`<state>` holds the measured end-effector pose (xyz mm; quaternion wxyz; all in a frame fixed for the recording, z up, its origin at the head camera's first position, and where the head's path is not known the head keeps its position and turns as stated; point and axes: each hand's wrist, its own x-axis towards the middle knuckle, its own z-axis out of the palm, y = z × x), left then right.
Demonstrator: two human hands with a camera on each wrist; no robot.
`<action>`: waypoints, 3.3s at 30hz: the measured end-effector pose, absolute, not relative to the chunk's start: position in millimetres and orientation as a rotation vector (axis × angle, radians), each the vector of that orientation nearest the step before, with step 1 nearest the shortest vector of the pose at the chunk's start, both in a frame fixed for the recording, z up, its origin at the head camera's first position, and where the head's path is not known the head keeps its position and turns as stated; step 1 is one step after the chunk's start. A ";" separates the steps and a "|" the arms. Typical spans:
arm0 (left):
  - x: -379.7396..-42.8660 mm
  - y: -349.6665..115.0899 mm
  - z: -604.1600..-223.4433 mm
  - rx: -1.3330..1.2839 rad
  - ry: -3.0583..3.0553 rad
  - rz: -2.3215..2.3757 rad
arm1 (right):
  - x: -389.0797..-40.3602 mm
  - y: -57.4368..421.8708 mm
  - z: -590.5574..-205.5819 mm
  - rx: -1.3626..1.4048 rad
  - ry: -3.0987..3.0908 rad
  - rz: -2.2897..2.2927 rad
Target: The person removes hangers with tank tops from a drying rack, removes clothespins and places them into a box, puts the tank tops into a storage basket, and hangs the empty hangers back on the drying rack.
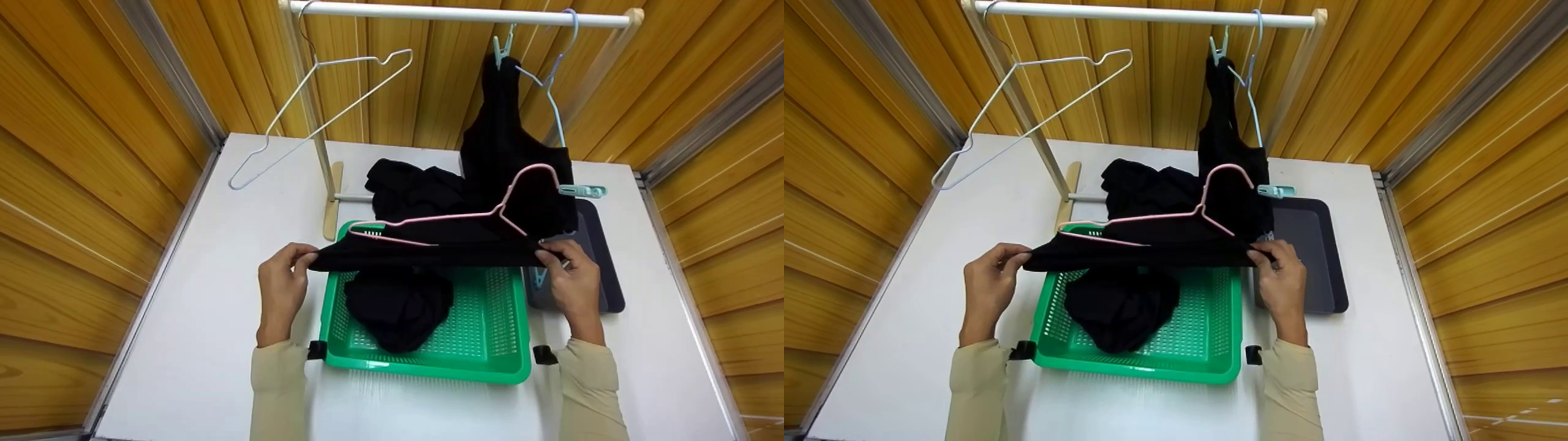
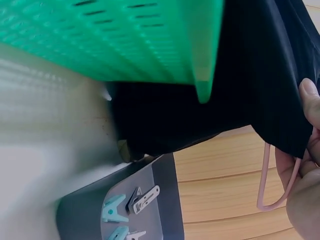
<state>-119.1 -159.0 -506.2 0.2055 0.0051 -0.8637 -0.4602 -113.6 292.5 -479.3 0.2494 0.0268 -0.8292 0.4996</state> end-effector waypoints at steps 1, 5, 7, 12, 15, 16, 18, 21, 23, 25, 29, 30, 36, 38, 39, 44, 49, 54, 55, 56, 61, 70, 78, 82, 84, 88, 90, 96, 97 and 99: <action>-119.0 -157.8 -506.2 0.007 -2.411 -1.279 | -113.5 292.7 -478.2 0.071 -2.258 1.366; -119.0 -152.8 -506.7 -0.068 -2.445 -1.269 | -112.8 291.4 -474.9 0.097 -2.237 1.386; -118.0 -150.9 -505.6 -0.114 -2.472 -1.281 | -112.6 290.0 -474.2 0.130 -2.232 1.386; -115.1 -147.2 -502.1 -0.180 -2.525 -1.380 | -109.8 284.8 -472.5 0.217 -2.262 1.379; -115.5 -144.4 -502.2 -0.234 -2.503 -1.443 | -108.1 280.7 -471.0 0.235 -2.285 1.367; -115.6 -143.3 -502.2 -0.253 -2.490 -1.456 | -107.7 279.4 -470.6 0.238 -2.293 1.365; -116.0 -141.0 -502.1 -0.294 -2.456 -1.473 | -107.3 277.0 -470.4 0.245 -2.307 1.363; -116.4 -138.0 -501.2 -0.346 -2.419 -1.451 | -108.9 275.6 -474.1 0.290 -2.324 1.350; -116.4 -136.0 -499.4 -0.386 -2.406 -1.437 | -111.7 277.4 -480.1 0.338 -2.328 1.338; -116.2 -134.0 -497.8 -0.430 -2.408 -1.424 | -114.6 280.2 -486.7 0.378 -2.335 1.317; -115.3 -129.9 -495.8 -0.521 -2.421 -1.447 | -118.0 285.2 -494.7 0.400 -2.355 1.285; -115.0 -129.0 -495.8 -0.541 -2.419 -1.467 | -118.0 285.4 -494.5 0.400 -2.359 1.281; -115.4 -125.6 -494.7 -0.591 -2.361 -1.546 | -111.3 277.5 -477.8 0.432 -2.340 1.302; -115.8 -126.2 -494.3 -0.601 -2.338 -1.534 | -108.5 273.8 -470.0 0.451 -2.328 1.322; -116.1 -126.7 -494.4 -0.605 -2.328 -1.525 | -107.2 272.4 -466.5 0.458 -2.322 1.339; -116.0 -132.2 -495.2 -0.601 -2.293 -1.495 | -104.7 270.7 -459.8 0.443 -2.307 1.401; -114.9 -140.2 -496.1 -0.568 -2.279 -1.492 | -104.1 273.2 -460.2 0.380 -2.301 1.421; -112.9 -147.4 -496.3 -0.504 -2.298 -1.497 | -103.1 280.7 -461.8 0.335 -2.261 1.452; -112.5 -149.0 -496.3 -0.488 -2.301 -1.499 | -103.3 283.0 -462.9 0.319 -2.248 1.470; -112.0 -150.7 -496.1 -0.468 -2.307 -1.497 | -103.6 285.2 -463.9 0.300 -2.235 1.489; -109.4 -161.0 -494.9 -0.374 -2.319 -1.498 | -111.0 303.9 -483.0 0.132 -2.202 1.573; -106.6 -171.7 -491.8 -0.252 -2.304 -1.451 | -103.0 296.6 -463.8 -0.182 -2.263 1.452; -106.7 -174.3 -491.0 -0.216 -2.250 -1.426 | -111.3 313.3 -487.1 -0.339 -2.336 1.416; -107.3 -172.5 -490.8 -0.204 -2.230 -1.418 | -111.1 312.8 -490.6 -0.310 -2.366 1.464; -107.6 -171.7 -490.9 -0.199 -2.220 -1.413 | -110.7 309.7 -490.2 -0.288 -2.387 1.496; -108.4 -170.2 -492.0 -0.219 -2.205 -1.404 | -110.5 301.8 -490.9 -0.208 -2.459 1.521; -108.8 -169.5 -492.8 -0.235 -2.199 -1.407 | -109.5 295.1 -489.4 -0.141 -2.482 1.543; -109.2 -166.9 -494.1 -0.256 -2.186 -1.430 | -105.6 273.4 -483.8 0.083 -2.503 1.604; -109.3 -166.4 -494.2 -0.258 -2.184 -1.430 | -105.2 270.4 -483.5 0.121 -2.513 1.615; -109.4 -165.6 -494.7 -0.262 -2.177 -1.435 | -103.9 264.6 -482.9 0.198 -2.550 1.630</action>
